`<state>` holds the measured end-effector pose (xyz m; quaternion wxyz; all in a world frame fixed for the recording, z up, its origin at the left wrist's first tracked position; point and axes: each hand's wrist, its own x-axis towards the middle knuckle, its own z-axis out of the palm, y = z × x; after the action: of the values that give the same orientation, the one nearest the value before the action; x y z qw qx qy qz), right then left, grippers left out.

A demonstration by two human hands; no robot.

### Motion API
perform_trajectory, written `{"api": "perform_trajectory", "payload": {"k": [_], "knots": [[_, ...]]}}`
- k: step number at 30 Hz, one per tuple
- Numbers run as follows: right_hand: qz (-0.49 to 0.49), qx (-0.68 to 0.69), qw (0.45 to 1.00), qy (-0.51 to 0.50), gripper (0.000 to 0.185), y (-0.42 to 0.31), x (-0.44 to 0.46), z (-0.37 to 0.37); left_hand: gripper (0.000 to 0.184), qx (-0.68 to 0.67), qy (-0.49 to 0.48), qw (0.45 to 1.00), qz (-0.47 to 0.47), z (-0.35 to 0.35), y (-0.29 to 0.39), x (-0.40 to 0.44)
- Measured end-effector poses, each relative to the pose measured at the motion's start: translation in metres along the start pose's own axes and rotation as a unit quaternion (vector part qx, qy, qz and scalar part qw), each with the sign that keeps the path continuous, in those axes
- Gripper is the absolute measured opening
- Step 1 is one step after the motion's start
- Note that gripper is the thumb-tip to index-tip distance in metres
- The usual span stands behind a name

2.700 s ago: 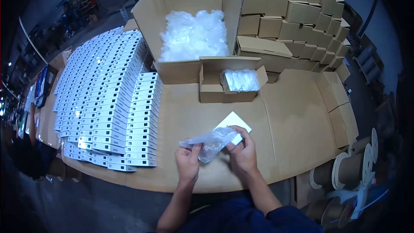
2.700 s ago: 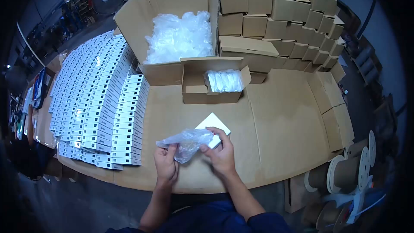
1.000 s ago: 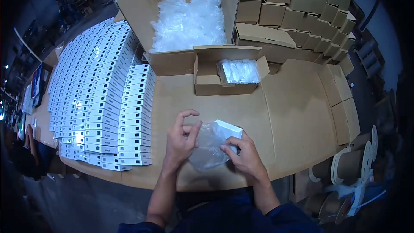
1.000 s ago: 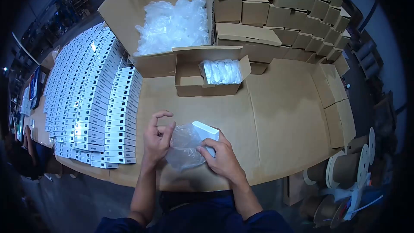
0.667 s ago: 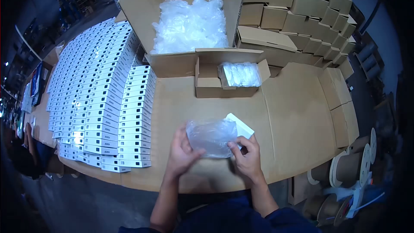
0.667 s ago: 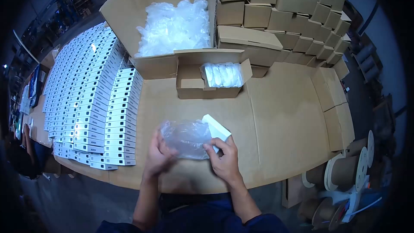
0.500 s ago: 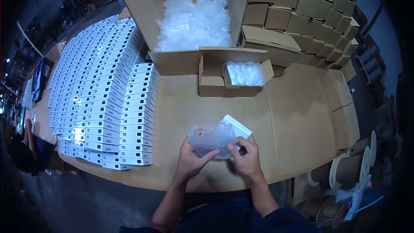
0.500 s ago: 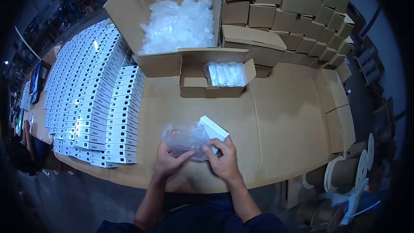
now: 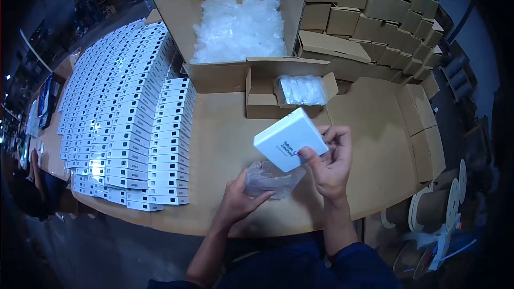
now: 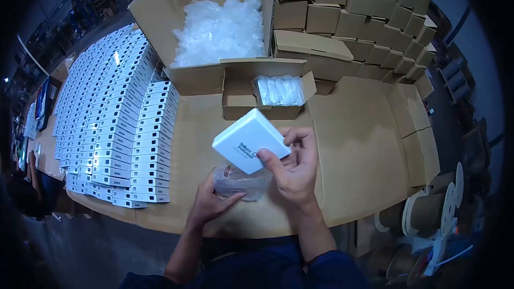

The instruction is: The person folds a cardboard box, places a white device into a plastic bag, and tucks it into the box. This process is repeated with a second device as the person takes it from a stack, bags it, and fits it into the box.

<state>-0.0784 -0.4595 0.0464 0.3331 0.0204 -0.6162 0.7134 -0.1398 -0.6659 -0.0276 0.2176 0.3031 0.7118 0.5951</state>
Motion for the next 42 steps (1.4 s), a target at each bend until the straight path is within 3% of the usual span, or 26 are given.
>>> {"api": "perform_trajectory", "payload": {"k": [3, 10, 18, 21, 24, 27, 30, 31, 35, 40, 42], "knots": [[0.055, 0.013, 0.998, -0.036, 0.039, 0.001, 0.001, 0.006, 0.053, 0.016, 0.025, 1.0, 0.01, 0.001, 0.001, 0.001], [0.117, -0.05, 0.988, -0.089, 0.036, 0.002, 0.007, -0.016, 0.051, -0.106, 0.039, 0.994, 0.006, -0.001, -0.001, 0.002], [0.095, -0.159, 0.972, -0.145, 0.025, 0.01, 0.015, -0.019, 0.054, -0.14, 0.013, 0.99, -0.031, 0.001, -0.002, 0.003], [0.062, -0.245, 0.955, -0.158, 0.023, 0.013, 0.019, -0.018, 0.044, -0.21, 0.02, 0.977, -0.001, 0.004, -0.002, 0.0], [0.131, -0.24, 0.946, -0.172, 0.028, 0.019, 0.019, -0.018, 0.039, -0.231, 0.046, 0.971, -0.031, 0.004, -0.008, 0.001], [0.221, -0.057, 0.971, -0.067, 0.034, 0.024, 0.01, -0.009, 0.038, -0.309, 0.073, 0.947, -0.055, 0.009, -0.022, 0.001], [0.202, 0.027, 0.977, -0.065, 0.039, 0.038, -0.01, -0.022, 0.039, -0.357, 0.129, 0.924, -0.047, 0.013, -0.023, 0.003], [0.229, 0.079, 0.969, -0.052, 0.032, 0.036, -0.018, -0.02, 0.039, -0.362, 0.13, 0.922, -0.039, 0.012, -0.023, 0.004], [0.29, 0.102, 0.952, 0.006, 0.015, 0.06, -0.046, -0.02, 0.039, -0.343, 0.119, 0.932, -0.017, 0.008, -0.026, 0.009], [0.252, 0.104, 0.962, 0.02, 0.013, 0.065, -0.045, -0.02, 0.042, -0.34, 0.106, 0.935, -0.005, 0.003, -0.036, 0.008], [0.25, 0.093, 0.964, 0.015, 0.013, 0.063, -0.043, -0.021, 0.044, -0.281, 0.115, 0.953, -0.004, 0.002, -0.045, 0.008]]}}
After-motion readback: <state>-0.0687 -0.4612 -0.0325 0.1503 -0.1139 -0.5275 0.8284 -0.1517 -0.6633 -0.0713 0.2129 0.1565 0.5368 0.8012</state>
